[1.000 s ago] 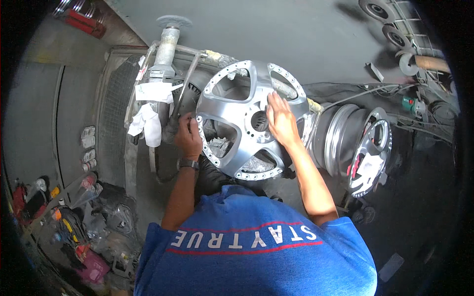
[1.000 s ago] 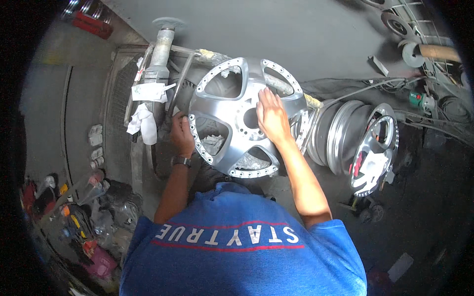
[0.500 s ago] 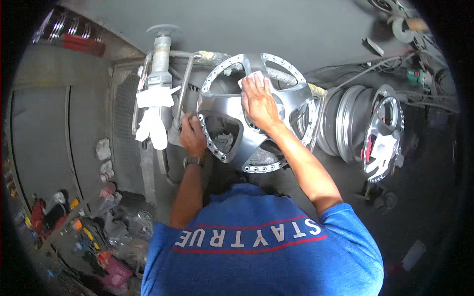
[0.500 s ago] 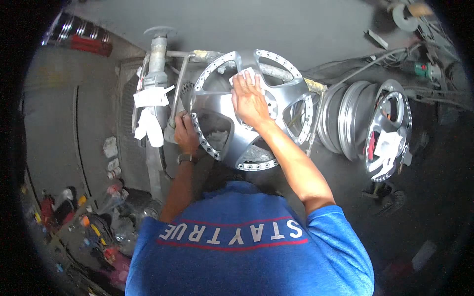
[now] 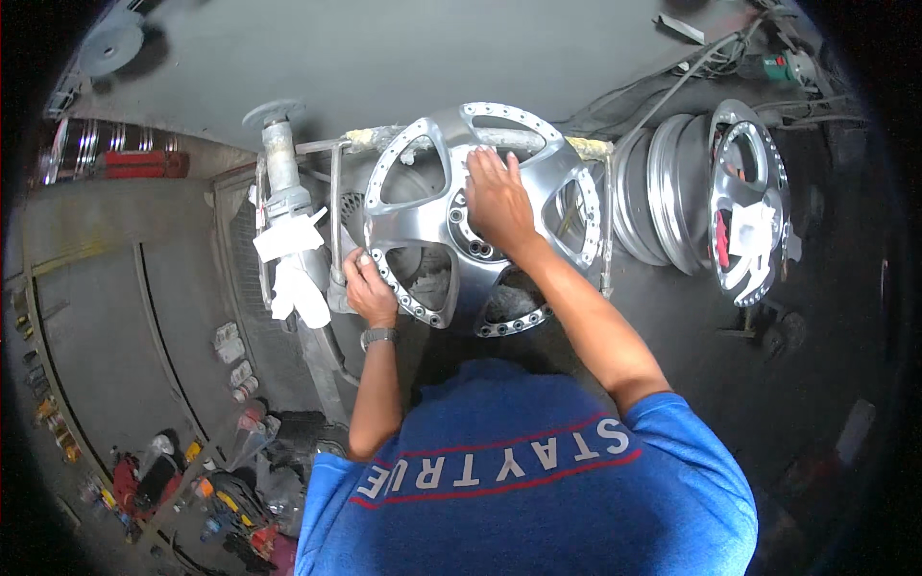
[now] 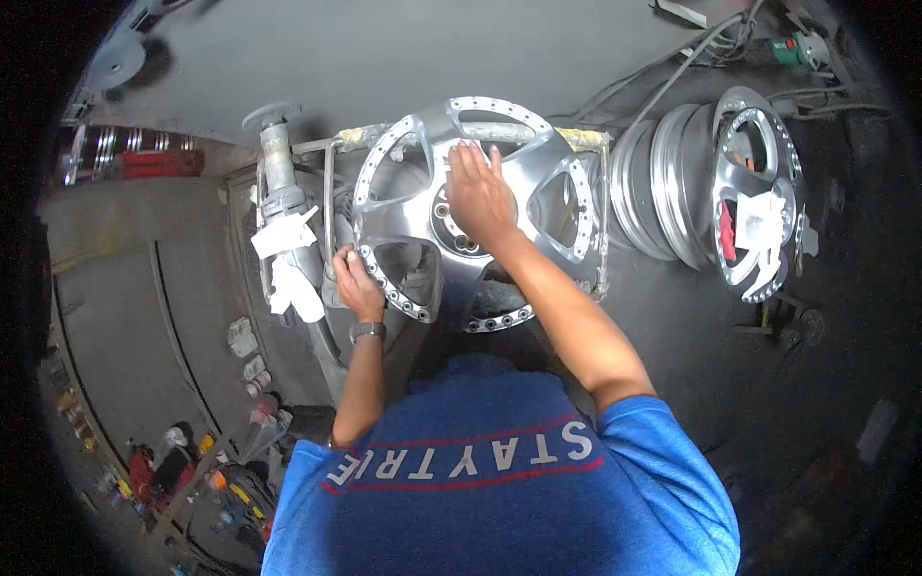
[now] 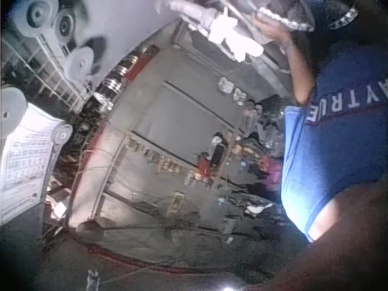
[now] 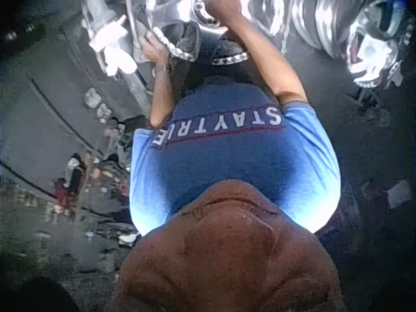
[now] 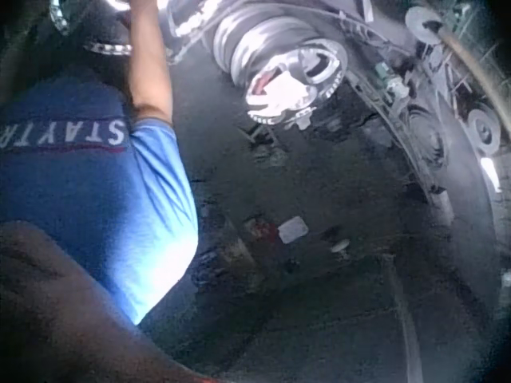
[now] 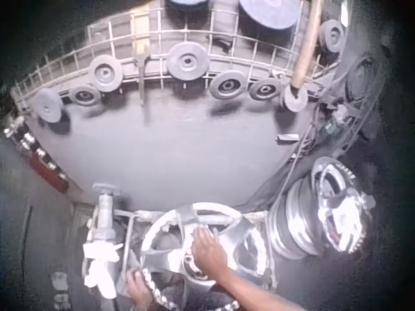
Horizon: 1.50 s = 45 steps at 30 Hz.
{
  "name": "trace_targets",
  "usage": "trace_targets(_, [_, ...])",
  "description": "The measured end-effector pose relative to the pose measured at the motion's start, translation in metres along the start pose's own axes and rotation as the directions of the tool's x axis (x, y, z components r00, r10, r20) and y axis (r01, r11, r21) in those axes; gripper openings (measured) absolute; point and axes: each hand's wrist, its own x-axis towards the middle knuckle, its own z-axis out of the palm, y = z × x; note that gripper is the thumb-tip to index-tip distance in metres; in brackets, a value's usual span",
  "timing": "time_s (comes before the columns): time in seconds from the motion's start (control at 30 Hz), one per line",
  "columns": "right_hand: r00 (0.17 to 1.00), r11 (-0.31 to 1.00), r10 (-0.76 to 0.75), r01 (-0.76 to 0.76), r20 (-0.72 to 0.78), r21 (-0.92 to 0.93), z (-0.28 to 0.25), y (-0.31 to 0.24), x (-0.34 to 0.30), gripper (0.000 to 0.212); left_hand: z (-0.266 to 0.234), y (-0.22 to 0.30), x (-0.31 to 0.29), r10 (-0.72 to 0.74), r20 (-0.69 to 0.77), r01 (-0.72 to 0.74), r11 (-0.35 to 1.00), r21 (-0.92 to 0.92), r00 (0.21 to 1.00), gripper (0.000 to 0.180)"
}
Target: The person repeatedly wipes and polishes a silver wheel rim with a white cloth, focusing on the spokes and outer edge. The person folds the cloth and continues polishing the same rim throughout the clip.
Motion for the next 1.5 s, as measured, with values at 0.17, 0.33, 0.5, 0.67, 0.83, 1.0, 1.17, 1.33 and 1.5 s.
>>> trace_targets(0.17, [0.997,0.998,0.022,-0.017,0.075,-0.067,-0.040,0.028,-0.016,0.041,0.000,-0.008,-0.005,-0.036,0.022,0.035,0.999,0.018,0.999,0.035])
trace_targets(0.33, [0.985,0.986,0.167,-0.168,0.053,0.009,-0.005,0.006,0.021,0.027,0.001,0.002,-0.003,-0.029,0.020,0.029,1.000,0.000,0.999,0.034])
trace_targets(0.5, [0.989,0.988,0.147,-0.147,0.006,-0.043,0.024,0.005,0.067,0.026,0.005,-0.005,-0.003,-0.073,0.049,0.075,0.997,-0.034,0.996,0.036])
trace_targets(0.67, [0.999,0.994,0.008,-0.004,0.035,-0.111,-0.004,0.014,-0.002,0.044,0.002,-0.008,-0.004,-0.117,0.056,0.119,0.992,-0.030,0.992,0.034])
trace_targets(0.83, [0.988,0.970,-0.127,0.143,0.089,-0.198,-0.029,0.025,-0.037,0.047,0.000,0.000,-0.005,-0.088,0.050,0.091,0.994,-0.053,0.995,0.033])
trace_targets(1.0, [0.993,0.985,-0.113,0.116,0.032,-0.130,0.010,0.002,0.022,0.046,0.001,0.004,-0.003,-0.069,0.048,0.070,0.997,-0.019,0.996,0.033])
trace_targets(1.17, [0.988,0.982,-0.156,0.156,0.003,-0.106,0.007,-0.004,0.012,0.047,0.001,-0.002,-0.001,-0.035,0.015,0.035,0.999,0.013,0.999,0.036])
trace_targets(1.33, [0.991,0.986,-0.108,0.117,0.077,-0.117,-0.036,0.053,-0.029,0.039,0.003,-0.006,-0.004,-0.070,0.028,0.070,0.998,-0.002,0.997,0.035])
trace_targets(1.5, [0.989,0.990,0.001,0.020,0.151,-0.138,-0.069,0.095,-0.003,0.031,-0.001,0.011,-0.003,-0.021,0.017,0.021,1.000,-0.001,1.000,0.035])
